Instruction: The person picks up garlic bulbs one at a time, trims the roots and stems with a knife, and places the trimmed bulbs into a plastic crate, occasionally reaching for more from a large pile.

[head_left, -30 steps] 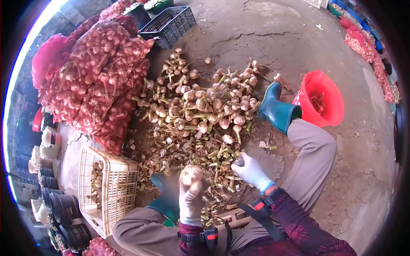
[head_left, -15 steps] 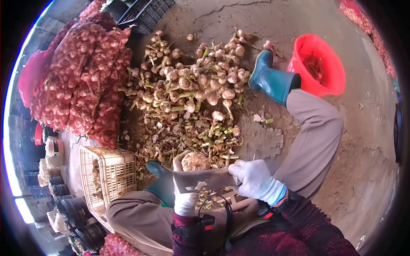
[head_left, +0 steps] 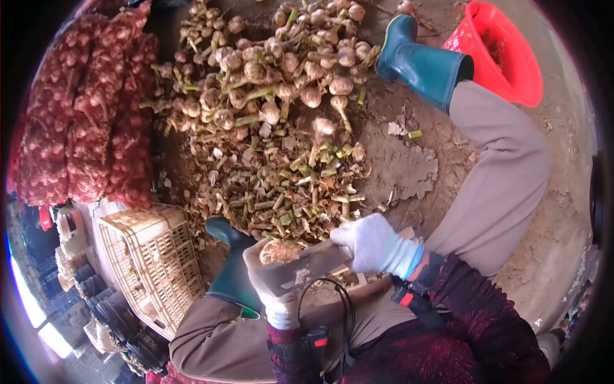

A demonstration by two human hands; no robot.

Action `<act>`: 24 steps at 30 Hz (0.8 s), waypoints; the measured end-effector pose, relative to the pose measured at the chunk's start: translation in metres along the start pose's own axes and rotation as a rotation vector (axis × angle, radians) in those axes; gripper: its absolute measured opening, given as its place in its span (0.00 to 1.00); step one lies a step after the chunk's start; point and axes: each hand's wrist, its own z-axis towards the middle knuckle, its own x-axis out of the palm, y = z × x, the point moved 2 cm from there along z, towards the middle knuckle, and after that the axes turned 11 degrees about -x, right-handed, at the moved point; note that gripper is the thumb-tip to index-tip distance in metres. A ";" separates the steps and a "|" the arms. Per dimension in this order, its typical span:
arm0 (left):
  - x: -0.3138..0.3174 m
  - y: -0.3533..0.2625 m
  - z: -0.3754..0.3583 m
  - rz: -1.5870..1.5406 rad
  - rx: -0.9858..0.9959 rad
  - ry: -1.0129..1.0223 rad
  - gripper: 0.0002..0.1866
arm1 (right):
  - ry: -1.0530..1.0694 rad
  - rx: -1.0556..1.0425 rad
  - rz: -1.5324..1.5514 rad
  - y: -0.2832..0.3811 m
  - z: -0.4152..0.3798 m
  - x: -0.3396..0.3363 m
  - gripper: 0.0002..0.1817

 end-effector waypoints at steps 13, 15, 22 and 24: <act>-0.035 -0.050 -0.025 -0.548 0.173 -0.006 0.41 | -0.096 0.428 0.021 0.016 0.026 -0.032 0.13; -0.029 -0.054 -0.027 -0.593 0.108 -0.023 0.46 | -0.212 0.372 0.108 0.044 0.023 -0.046 0.11; -0.008 -0.010 -0.001 -0.778 0.064 0.025 0.37 | -0.513 0.465 0.797 0.042 0.009 0.031 0.09; -0.004 -0.004 0.005 -0.818 -0.011 0.002 0.31 | -0.511 0.506 0.716 0.039 0.017 0.025 0.09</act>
